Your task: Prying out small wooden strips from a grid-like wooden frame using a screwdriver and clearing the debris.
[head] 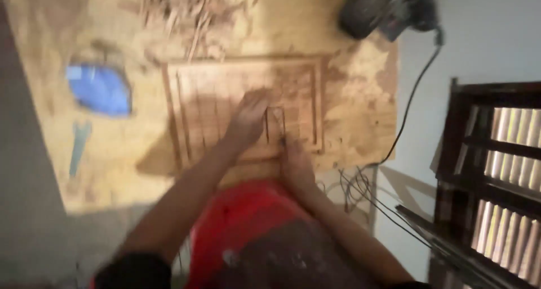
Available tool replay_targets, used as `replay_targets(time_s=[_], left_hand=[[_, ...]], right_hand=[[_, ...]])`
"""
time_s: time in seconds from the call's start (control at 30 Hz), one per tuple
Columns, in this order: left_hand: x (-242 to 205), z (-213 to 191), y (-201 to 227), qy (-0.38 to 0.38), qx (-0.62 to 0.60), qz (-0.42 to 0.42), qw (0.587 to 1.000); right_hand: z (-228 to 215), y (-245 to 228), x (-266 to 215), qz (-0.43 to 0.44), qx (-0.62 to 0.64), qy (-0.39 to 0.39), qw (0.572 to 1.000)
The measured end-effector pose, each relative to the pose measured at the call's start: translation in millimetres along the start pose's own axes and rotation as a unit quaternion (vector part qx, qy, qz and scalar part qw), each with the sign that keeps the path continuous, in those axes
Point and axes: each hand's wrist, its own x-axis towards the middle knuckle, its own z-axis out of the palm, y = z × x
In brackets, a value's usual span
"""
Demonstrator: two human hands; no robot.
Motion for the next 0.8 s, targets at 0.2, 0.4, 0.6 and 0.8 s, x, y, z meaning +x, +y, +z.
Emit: replay_targets(time_s=[0.2,0.4,0.6,0.8], left_hand=[[-2,61,-47,-0.097,0.113,0.021,0.989],[22,27,-18,-0.072,0.244,0.186,0.949],[18,43,-22,-0.117,0.248,0.097,0.957],[19,48,-16,-0.104,0.288,0.114,0.945]], right_hand=[[-47,10,21,0.197,0.167,0.072,0.963],[-105,-2,24,0.162,0.096,-0.05,0.981],[-112,-15,32,0.101,0.0,-0.145,0.984],[-154,-35,129,0.079,-0.083,-0.309,0.944]])
